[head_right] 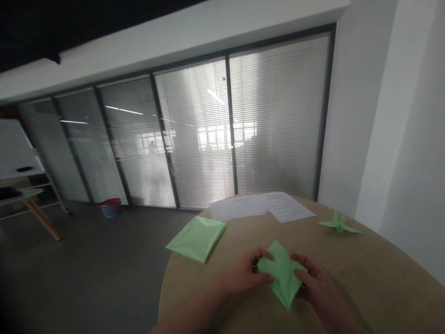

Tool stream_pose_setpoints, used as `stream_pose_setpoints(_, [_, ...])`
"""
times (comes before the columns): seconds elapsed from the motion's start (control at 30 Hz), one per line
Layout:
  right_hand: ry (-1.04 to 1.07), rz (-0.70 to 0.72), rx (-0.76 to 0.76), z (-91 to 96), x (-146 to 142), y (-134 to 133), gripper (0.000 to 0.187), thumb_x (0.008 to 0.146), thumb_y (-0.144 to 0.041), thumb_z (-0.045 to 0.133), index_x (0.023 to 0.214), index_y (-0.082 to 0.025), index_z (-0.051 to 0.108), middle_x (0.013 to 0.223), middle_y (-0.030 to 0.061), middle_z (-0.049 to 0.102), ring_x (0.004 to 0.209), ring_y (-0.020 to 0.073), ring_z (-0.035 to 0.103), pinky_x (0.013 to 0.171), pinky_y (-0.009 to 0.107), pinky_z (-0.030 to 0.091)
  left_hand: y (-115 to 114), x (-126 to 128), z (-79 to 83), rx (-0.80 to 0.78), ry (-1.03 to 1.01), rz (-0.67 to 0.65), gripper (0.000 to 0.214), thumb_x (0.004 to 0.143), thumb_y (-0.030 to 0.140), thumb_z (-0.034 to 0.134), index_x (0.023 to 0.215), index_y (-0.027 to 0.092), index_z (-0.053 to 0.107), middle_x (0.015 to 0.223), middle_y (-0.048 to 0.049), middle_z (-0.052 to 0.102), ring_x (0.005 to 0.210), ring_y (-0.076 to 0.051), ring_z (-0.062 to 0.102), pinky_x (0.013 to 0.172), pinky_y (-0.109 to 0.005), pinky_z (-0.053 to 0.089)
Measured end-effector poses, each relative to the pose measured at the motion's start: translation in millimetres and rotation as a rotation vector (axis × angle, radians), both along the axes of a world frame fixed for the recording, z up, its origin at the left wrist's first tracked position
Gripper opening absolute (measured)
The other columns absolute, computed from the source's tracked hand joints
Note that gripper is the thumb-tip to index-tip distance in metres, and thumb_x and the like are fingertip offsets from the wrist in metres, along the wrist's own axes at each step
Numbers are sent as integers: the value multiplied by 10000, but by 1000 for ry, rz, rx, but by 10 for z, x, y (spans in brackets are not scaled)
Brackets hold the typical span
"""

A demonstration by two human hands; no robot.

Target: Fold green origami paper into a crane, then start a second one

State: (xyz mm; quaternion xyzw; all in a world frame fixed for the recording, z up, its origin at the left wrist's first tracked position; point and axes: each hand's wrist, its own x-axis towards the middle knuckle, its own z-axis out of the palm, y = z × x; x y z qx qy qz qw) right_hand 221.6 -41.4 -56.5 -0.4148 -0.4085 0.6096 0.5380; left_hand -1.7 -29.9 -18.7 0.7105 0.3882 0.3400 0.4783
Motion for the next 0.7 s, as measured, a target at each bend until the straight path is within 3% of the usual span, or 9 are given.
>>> stream_pose_setpoints(0.27, [71,-47,-32,-24,-22,35,463,685,-368,745,1107,-227,618,911,71,739,702,250,704,621,380,572,87,12,-96,-25,-11,63,486,742,403,746,1147,170,613,732,36,541,599,-103,519,570,-231,425])
stream_pose_setpoints(0.7, [117,12,-46,-25,-6,22,458,710,-353,756,1129,-233,615,921,67,740,711,242,706,647,381,578,-29,-11,57,9,37,-1,603,638,359,833,1174,196,611,816,24,570,676,-106,490,635,-234,407])
